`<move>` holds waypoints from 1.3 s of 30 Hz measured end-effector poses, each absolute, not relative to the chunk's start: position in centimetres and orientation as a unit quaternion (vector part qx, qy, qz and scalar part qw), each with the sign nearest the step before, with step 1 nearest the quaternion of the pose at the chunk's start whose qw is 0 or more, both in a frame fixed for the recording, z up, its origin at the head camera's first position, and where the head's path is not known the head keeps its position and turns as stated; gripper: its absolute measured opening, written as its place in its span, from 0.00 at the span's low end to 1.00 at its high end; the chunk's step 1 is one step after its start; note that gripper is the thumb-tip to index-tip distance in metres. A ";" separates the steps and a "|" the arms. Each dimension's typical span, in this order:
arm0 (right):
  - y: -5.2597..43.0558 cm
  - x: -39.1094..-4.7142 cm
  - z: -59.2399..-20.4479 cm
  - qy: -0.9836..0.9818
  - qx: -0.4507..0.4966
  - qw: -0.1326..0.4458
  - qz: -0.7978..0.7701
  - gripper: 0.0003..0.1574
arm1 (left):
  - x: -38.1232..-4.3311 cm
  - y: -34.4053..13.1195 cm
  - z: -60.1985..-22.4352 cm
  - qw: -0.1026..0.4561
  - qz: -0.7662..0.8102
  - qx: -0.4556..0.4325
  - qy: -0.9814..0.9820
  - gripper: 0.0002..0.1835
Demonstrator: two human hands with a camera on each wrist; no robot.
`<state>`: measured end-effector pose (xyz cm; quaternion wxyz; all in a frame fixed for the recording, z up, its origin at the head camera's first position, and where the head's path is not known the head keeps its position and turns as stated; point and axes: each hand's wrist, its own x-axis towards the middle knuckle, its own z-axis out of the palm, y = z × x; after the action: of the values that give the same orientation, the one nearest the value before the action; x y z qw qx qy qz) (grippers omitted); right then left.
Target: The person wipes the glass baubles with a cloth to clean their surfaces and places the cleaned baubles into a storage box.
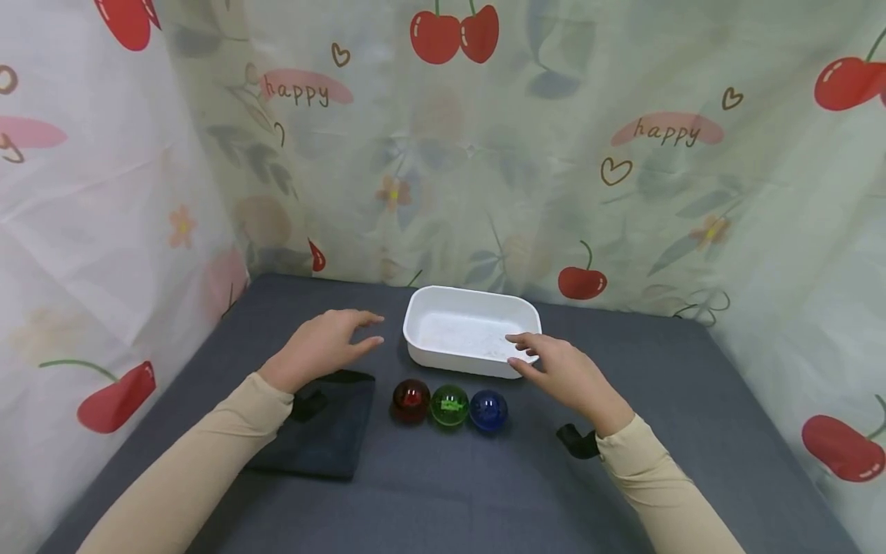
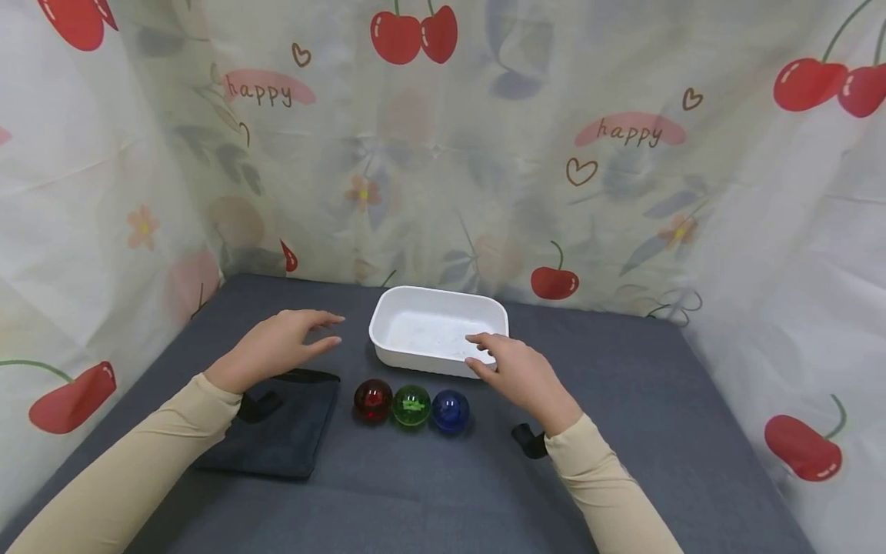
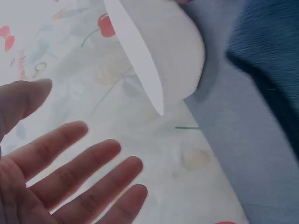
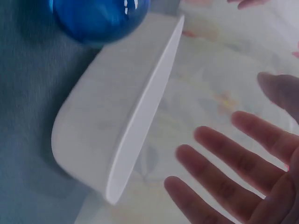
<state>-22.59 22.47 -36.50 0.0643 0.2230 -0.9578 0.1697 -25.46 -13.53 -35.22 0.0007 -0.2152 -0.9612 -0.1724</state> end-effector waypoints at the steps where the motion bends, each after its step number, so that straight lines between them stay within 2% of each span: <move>1: 22.3 -22.4 -36.5 -0.955 0.228 0.066 0.178 0.26 | -24.9 -14.0 -35.2 0.005 -0.174 -0.222 -0.959 0.26; 6: 21.6 -21.4 -37.2 -0.939 0.260 0.063 0.217 0.34 | -22.2 -15.8 -36.5 0.005 -0.168 -0.254 -0.953 0.28; 15: 20.9 -20.8 -40.0 -0.923 0.305 0.034 0.231 0.40 | -19.4 -17.5 -40.3 -0.079 -0.134 -0.259 -0.953 0.32; 27: 20.8 -20.9 -42.7 -0.933 0.295 -0.031 0.202 0.45 | -19.1 -17.2 -42.3 -0.094 -0.097 -0.270 -0.953 0.37; 39: 21.1 -21.0 -43.4 -0.928 0.314 -0.012 0.201 0.42 | -19.8 -17.3 -42.1 -0.103 -0.089 -0.280 -0.950 0.38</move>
<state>-20.96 21.07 -43.40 -0.0121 0.3137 -0.9278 0.2013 -19.79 -17.30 -42.09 -0.1030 -0.2803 -0.9503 -0.0886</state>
